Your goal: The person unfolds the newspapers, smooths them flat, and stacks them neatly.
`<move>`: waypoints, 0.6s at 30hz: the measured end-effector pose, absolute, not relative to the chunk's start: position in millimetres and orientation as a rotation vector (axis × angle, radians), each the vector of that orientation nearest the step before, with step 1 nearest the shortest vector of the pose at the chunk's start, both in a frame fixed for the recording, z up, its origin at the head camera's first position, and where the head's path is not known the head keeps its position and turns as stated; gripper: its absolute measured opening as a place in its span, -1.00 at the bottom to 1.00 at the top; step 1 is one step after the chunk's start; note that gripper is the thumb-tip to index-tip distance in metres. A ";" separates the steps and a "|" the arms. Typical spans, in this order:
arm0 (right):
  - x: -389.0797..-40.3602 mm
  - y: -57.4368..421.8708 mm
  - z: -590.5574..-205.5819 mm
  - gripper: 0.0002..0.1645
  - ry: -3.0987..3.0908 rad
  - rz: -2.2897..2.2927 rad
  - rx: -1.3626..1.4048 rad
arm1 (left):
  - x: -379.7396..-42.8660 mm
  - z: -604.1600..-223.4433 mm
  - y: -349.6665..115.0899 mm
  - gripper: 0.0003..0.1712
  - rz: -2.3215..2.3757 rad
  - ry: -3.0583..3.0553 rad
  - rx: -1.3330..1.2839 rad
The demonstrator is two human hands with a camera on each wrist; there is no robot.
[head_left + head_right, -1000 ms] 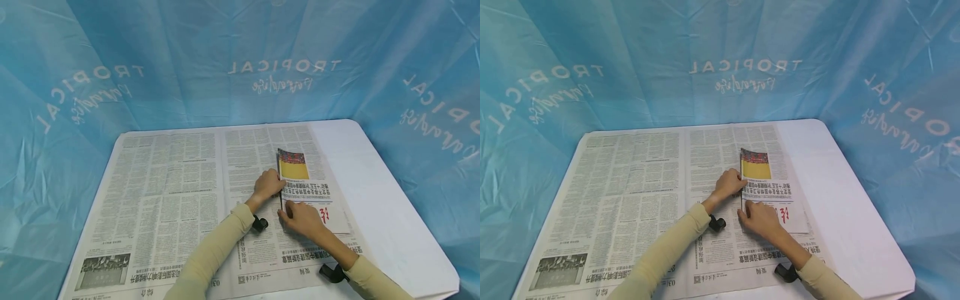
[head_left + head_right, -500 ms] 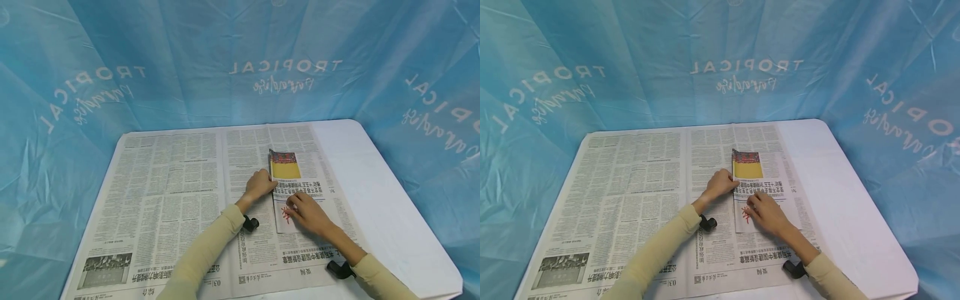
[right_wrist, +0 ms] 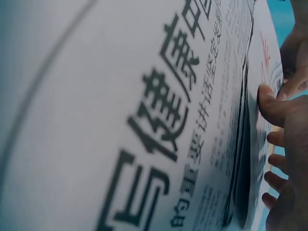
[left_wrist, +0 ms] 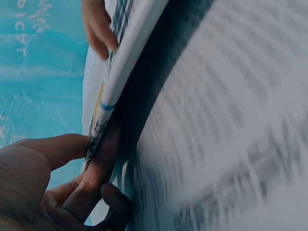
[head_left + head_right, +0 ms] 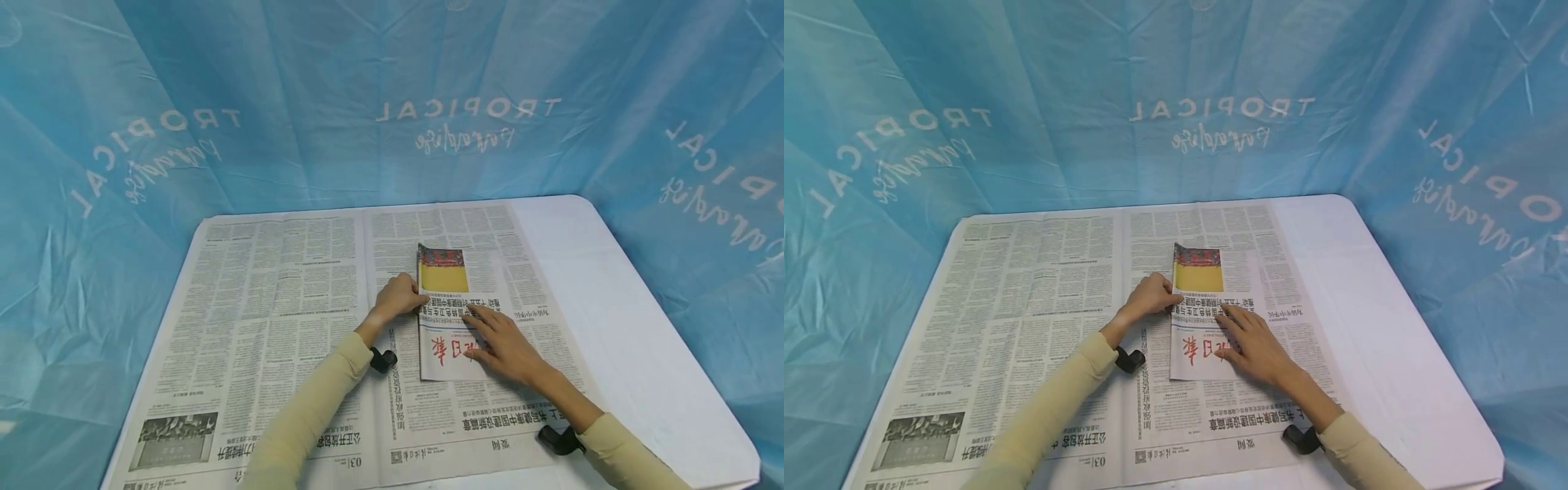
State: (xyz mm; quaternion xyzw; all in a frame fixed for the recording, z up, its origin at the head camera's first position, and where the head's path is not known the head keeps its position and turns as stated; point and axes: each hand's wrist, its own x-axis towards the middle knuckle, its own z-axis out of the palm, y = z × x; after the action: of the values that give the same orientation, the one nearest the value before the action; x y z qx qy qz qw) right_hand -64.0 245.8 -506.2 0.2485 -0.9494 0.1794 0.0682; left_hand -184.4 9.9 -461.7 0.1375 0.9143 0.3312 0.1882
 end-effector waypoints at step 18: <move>-65.4 229.8 -508.2 -0.10 -2.946 0.528 0.843 | -169.1 -453.0 -87.6 -0.74 1.053 2.503 0.287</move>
State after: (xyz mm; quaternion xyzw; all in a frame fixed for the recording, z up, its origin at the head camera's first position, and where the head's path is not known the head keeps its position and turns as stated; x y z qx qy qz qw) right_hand -65.4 229.8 -508.2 0.2712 -0.9473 0.1699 0.0161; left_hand -169.1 -87.6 -453.0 0.1030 0.8974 0.3774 0.2040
